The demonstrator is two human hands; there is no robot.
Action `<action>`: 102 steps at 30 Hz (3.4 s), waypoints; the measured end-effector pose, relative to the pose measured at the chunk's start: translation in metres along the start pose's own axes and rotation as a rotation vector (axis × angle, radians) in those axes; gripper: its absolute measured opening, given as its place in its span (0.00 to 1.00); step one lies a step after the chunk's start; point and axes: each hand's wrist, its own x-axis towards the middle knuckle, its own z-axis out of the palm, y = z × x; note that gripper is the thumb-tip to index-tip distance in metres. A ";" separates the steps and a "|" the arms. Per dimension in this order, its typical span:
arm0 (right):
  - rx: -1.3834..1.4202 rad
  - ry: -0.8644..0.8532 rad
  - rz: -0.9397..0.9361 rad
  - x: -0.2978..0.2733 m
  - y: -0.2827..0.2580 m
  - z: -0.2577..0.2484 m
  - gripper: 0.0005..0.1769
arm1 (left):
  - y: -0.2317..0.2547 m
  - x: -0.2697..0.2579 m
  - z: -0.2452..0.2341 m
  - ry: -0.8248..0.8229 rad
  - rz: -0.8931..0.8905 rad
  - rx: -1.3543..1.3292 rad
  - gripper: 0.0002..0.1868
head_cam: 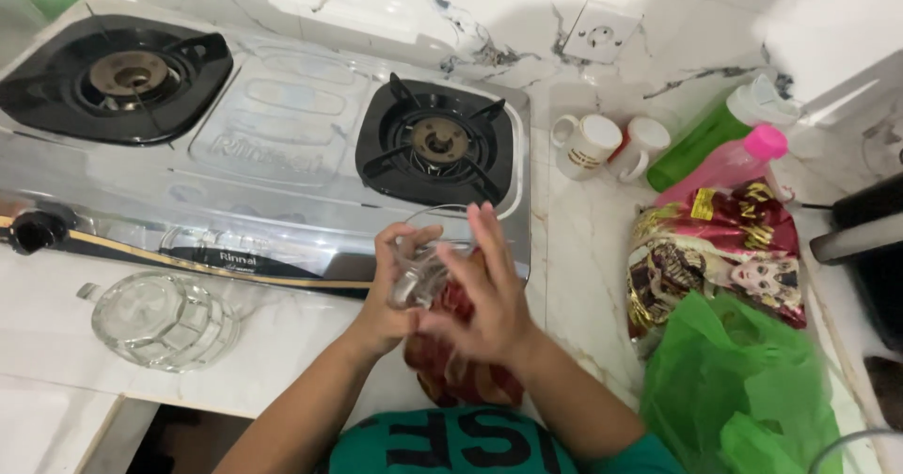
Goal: Drying various glass and ceramic mugs and cups with a cloth in a kitchen area.
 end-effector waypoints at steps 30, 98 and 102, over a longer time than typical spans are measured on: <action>0.596 0.067 0.118 -0.028 0.009 -0.006 0.59 | 0.030 0.002 0.024 -0.051 -0.310 -0.372 0.69; 0.740 0.303 0.060 -0.053 0.030 -0.020 0.21 | 0.009 0.005 0.022 -0.138 -0.323 0.151 0.65; 0.484 0.310 0.143 -0.038 0.025 -0.034 0.17 | 0.018 0.010 0.042 -0.122 -0.192 0.493 0.68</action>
